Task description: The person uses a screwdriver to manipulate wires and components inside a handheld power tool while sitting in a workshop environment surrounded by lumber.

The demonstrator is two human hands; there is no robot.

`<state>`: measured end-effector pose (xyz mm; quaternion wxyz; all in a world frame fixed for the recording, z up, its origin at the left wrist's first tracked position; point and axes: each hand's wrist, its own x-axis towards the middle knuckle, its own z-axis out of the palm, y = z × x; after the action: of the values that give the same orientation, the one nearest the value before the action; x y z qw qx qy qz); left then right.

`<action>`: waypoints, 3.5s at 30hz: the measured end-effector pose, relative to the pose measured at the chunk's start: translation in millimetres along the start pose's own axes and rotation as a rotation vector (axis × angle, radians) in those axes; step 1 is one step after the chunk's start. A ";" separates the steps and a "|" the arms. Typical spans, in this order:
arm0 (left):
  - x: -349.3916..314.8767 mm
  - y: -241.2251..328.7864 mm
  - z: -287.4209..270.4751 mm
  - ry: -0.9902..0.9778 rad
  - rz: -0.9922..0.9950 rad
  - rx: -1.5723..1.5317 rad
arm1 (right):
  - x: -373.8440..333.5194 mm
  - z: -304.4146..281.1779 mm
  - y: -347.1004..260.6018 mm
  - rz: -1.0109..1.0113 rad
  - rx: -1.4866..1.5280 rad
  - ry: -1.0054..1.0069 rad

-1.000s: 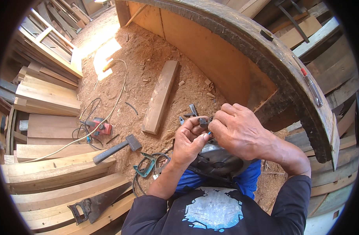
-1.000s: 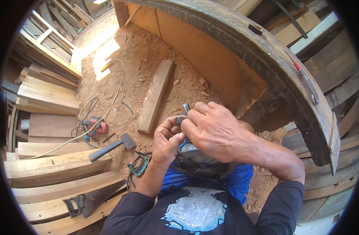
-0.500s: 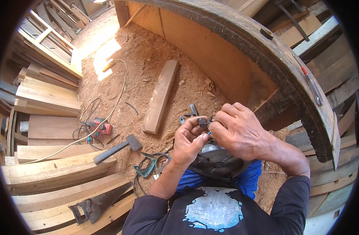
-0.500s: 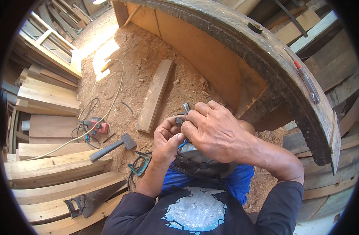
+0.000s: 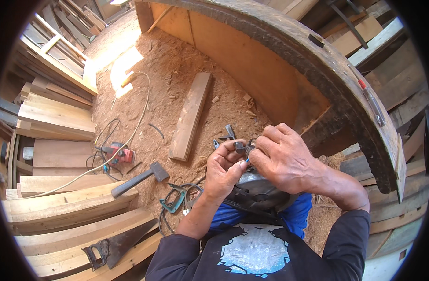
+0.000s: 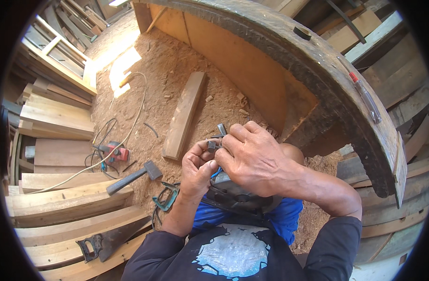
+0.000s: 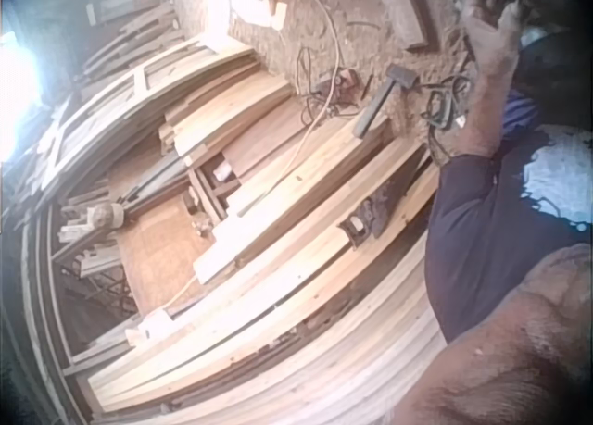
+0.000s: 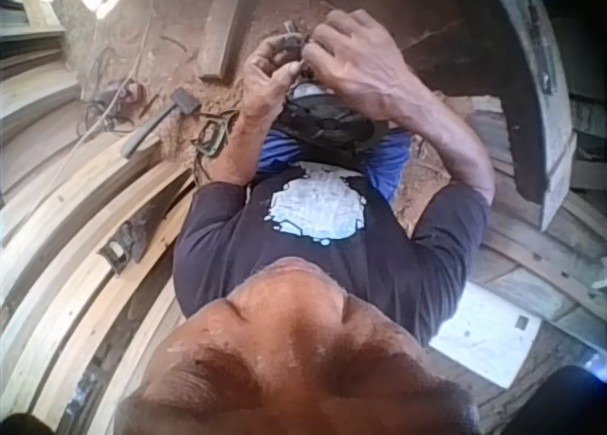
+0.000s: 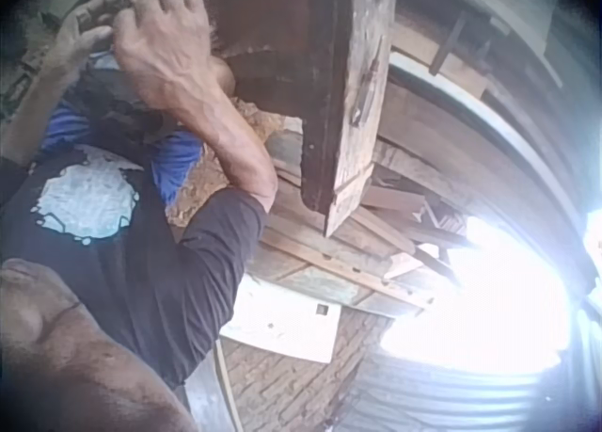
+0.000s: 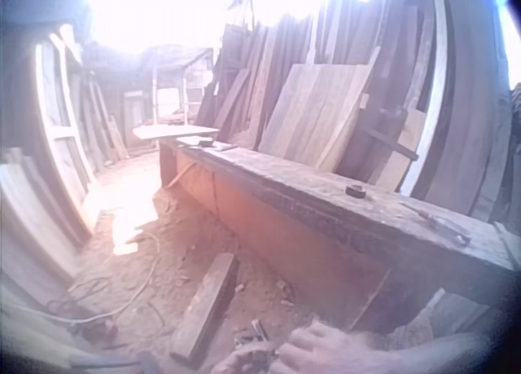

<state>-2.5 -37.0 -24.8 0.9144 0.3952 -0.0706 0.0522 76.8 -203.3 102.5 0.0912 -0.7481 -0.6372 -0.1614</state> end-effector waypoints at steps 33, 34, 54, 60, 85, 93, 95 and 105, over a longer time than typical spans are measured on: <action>0.5 -0.2 1.2 0.013 0.008 0.042 | 2.4 -1.8 0.3 0.044 0.050 -0.069; 0.5 0.1 1.0 0.012 0.006 0.038 | 1.8 -2.1 0.4 0.046 0.068 -0.053; 0.1 -0.8 2.4 0.029 0.004 0.048 | -2.8 2.2 0.5 0.047 0.078 -0.009; 0.7 0.4 4.6 0.028 0.016 0.044 | 0.5 -4.0 -1.6 0.074 0.078 -0.097; -1.1 2.9 6.3 0.032 0.039 0.076 | -0.6 -7.2 0.9 0.067 0.066 -0.044; -0.5 0.4 2.0 0.004 0.016 0.043 | 2.5 -4.1 3.4 0.033 0.086 -0.037; -0.8 0.6 2.8 0.021 0.014 0.055 | 3.6 -4.0 3.4 0.028 0.084 -0.039; -0.5 1.3 0.8 0.018 0.025 0.060 | 4.3 -9.5 5.3 0.033 0.123 -0.068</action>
<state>-3.3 -36.7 -23.4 0.9021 0.4209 -0.0657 0.0695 81.4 -203.5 113.3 0.1178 -0.7565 -0.6362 -0.0950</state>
